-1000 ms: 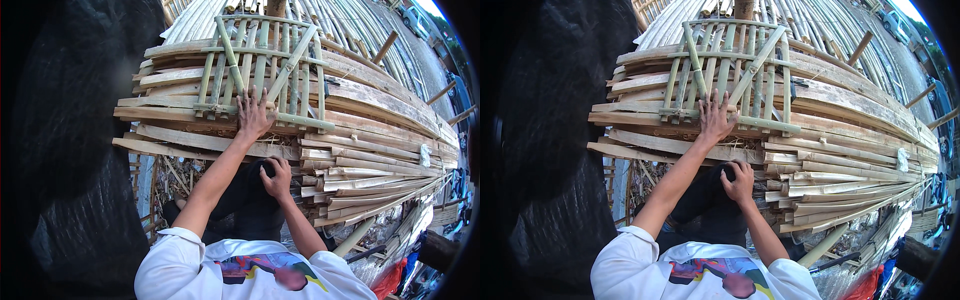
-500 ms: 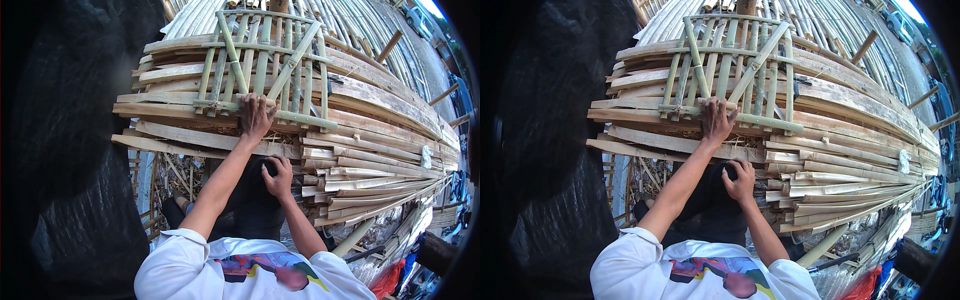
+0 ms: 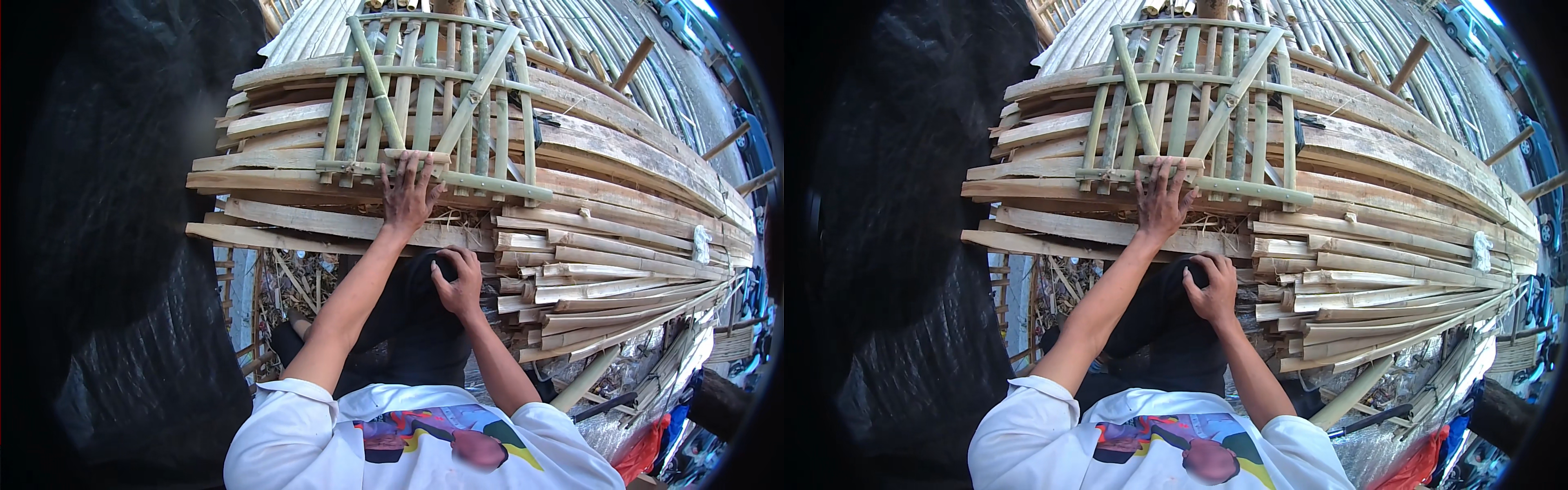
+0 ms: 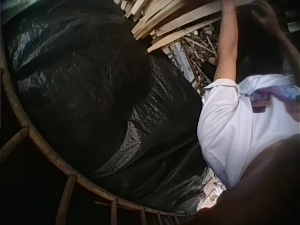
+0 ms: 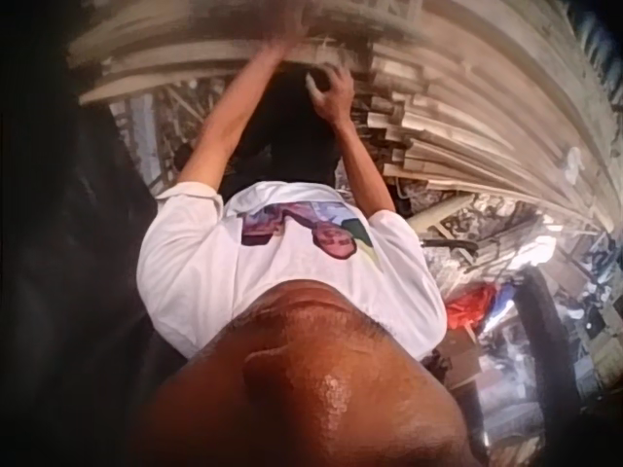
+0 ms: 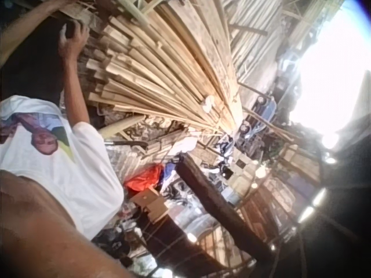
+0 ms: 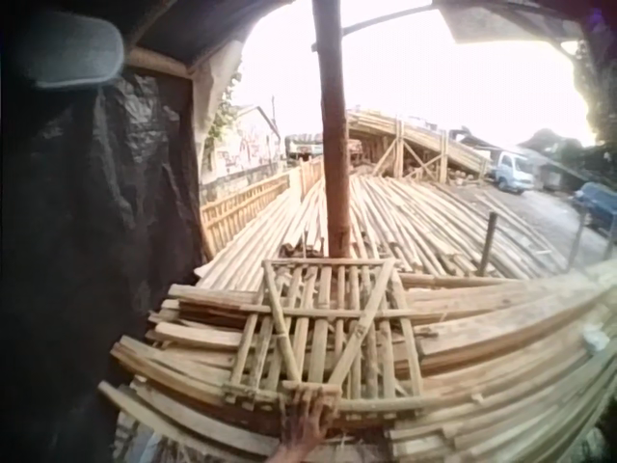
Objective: The person uses a machete to shave and refine a wooden strip while sitting on a pile of wood, then picks up a bamboo pole and positions it against a pre-assembled bamboo framework.
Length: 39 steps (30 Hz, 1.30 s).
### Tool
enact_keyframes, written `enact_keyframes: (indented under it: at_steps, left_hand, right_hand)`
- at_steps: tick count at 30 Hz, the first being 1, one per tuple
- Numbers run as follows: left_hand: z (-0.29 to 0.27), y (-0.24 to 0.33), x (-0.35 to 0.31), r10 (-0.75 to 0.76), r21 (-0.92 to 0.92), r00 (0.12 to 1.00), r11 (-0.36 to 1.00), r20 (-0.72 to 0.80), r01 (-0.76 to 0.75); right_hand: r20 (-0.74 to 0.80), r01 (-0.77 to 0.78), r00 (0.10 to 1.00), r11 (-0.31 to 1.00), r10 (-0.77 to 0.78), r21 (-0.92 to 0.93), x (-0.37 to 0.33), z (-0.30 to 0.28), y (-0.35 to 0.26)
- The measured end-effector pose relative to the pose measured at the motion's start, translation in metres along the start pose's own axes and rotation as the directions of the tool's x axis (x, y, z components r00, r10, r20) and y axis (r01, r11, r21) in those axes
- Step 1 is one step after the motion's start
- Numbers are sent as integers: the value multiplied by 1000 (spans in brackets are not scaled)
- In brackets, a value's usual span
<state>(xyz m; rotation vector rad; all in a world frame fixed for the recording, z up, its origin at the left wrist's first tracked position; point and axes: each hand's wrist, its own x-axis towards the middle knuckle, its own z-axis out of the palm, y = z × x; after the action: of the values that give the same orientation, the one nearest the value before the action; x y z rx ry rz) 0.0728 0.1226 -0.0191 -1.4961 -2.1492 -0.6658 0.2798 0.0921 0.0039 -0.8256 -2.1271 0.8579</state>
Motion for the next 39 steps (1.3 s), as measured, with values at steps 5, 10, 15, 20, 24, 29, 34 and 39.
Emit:
enact_keyframes:
  at_steps: [5, 10, 15, 20, 24, 29, 34, 39]
  left_hand:
    - [2, -1, -5, 0, -20, 1000, 1000, -5, 0]
    - [-5, 6, -1, 4, 20, 999, 1000, 37, -4]
    - [-18, 10, 11, 43, 49, 994, 998, 98, -48]
    - [-30, 14, 11, 22, 96, 979, 994, 201, -42]
    - [-41, 29, 22, -8, 96, 936, 995, 352, -27]
    - [-44, 22, 30, -98, 112, 868, 992, 488, 48]
    - [-57, 5, 38, 2, 76, 907, 996, 421, -38]
    - [-45, -2, 36, 138, -11, 956, 990, 259, -139]
  right_hand:
    - [-9, -8, 1000, 1000, 8, 3, -5, 1, 0]
    - [-6, -21, 1000, 1000, 21, 14, -6, 0, 1]
    - [-24, 4, 1000, 1000, -4, 14, -2, 0, 4]
    - [-48, -12, 999, 1000, 12, -1, -8, 3, 2]
    - [-7, -5, 1000, 994, 4, -109, -32, -14, -3]
    - [101, -92, 990, 995, 95, -39, -103, -63, -13]
    - [186, -397, 899, 917, 397, -37, -184, -136, -16]
    - [-124, -640, 765, 768, 632, -32, -248, -189, -9]
